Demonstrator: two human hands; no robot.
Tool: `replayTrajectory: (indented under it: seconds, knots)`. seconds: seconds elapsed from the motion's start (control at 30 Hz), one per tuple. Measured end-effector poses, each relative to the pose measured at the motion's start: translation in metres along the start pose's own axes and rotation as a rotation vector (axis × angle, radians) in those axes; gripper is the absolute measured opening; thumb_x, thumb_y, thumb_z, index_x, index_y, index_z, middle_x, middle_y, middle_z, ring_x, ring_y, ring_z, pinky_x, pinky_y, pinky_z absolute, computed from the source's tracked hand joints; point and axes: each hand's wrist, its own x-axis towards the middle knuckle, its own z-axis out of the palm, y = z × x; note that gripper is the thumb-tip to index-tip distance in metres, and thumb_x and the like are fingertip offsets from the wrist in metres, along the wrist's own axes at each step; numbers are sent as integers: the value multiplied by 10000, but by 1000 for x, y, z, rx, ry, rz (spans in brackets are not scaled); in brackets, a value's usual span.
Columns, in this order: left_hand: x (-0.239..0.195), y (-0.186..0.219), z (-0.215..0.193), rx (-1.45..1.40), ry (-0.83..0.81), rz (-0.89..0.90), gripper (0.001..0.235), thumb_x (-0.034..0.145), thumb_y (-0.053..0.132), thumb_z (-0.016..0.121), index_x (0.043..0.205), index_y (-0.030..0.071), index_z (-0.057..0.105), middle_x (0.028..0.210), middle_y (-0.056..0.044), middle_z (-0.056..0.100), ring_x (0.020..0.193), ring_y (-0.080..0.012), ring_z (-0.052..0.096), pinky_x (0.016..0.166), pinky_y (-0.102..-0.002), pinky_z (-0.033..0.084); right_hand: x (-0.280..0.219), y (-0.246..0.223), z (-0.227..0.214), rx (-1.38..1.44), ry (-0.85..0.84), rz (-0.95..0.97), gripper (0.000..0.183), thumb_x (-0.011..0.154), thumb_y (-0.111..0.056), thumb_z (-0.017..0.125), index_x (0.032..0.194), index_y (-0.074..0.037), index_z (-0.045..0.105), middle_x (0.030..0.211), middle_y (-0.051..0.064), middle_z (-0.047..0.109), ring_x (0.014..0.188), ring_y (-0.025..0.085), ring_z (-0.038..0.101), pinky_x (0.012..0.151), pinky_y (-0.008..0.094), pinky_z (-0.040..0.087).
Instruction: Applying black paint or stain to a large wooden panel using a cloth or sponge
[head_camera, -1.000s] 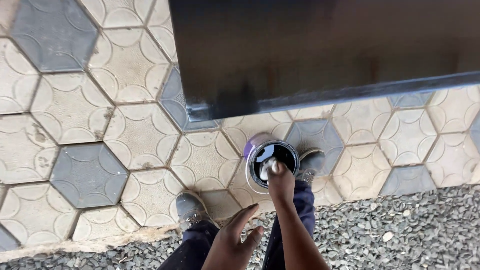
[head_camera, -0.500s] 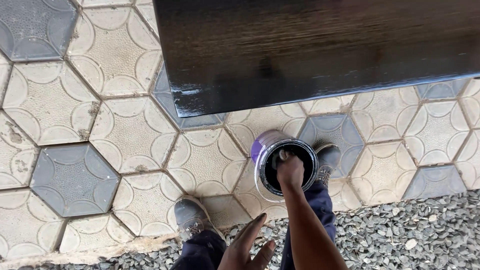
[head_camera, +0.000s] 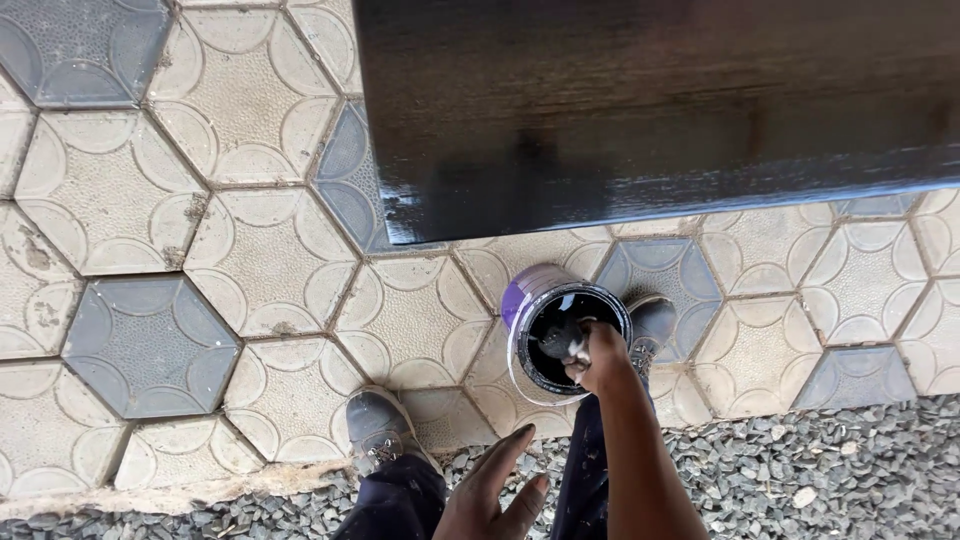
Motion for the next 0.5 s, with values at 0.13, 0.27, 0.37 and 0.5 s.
replayTrajectory:
  seconds: [0.13, 0.27, 0.37, 0.5]
  knots:
    - [-5, 17, -3, -22, 23, 3, 681, 928, 559, 610, 1491, 183, 540, 1532, -62, 594, 1449, -219, 528, 1154, -403, 416, -3, 4, 6, -30, -63, 9, 261, 1074, -162, 341, 1121, -37, 566, 966, 219, 621, 698, 249, 510, 488, 309, 343]
    - [-7, 28, -6, -33, 17, -33, 656, 933, 513, 618, 1503, 201, 525, 1548, -45, 579, 1462, -213, 512, 1164, -411, 398, -6, -7, 15, -384, -24, -4, 266, 1054, -224, 393, 1035, -58, 600, 913, 169, 628, 724, 237, 533, 581, 329, 391]
    - [-7, 27, -1, -35, 41, -21, 636, 934, 501, 625, 1492, 208, 540, 1523, -39, 605, 1445, -208, 532, 1149, -405, 413, -10, -20, 9, -608, -32, 24, 314, 1006, -340, 464, 1088, -84, 627, 1074, 174, 665, 914, 302, 603, 802, 398, 482]
    - [-5, 27, 8, -38, 58, 24, 687, 938, 585, 583, 1487, 174, 539, 1511, -77, 607, 1432, -251, 543, 1132, -434, 431, 4, -26, 0, -707, -49, 31, 308, 933, -416, 518, 937, -123, 610, 945, 152, 666, 846, 275, 573, 746, 376, 446]
